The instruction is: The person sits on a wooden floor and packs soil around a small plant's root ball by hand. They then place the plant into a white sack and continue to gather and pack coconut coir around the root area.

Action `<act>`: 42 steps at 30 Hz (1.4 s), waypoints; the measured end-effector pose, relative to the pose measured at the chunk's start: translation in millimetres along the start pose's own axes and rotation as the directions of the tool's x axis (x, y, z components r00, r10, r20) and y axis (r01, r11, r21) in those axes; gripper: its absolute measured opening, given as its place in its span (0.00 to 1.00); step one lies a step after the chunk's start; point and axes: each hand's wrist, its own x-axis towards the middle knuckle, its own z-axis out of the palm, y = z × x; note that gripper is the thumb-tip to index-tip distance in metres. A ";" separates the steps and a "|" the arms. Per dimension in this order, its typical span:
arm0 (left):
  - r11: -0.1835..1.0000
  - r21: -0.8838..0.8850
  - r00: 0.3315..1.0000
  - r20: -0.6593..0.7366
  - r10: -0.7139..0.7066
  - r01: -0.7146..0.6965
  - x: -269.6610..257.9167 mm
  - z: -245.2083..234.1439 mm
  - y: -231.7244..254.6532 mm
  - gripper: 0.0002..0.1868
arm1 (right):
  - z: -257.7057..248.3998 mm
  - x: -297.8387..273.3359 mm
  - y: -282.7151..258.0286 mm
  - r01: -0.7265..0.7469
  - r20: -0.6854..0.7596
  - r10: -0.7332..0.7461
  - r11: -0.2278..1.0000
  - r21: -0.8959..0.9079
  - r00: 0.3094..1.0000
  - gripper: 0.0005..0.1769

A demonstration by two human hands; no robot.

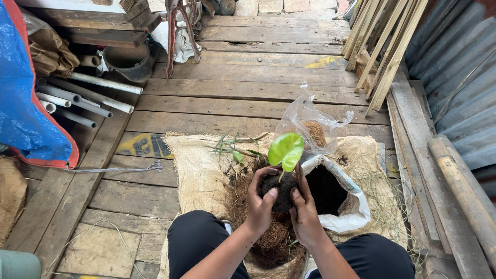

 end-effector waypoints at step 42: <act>0.897 0.406 0.981 0.000 0.193 -0.176 -0.4 8.4 17.4 0.24 | -9.5 0.3 4.0 0.171 0.083 -0.150 0.815 -0.554 0.985 0.35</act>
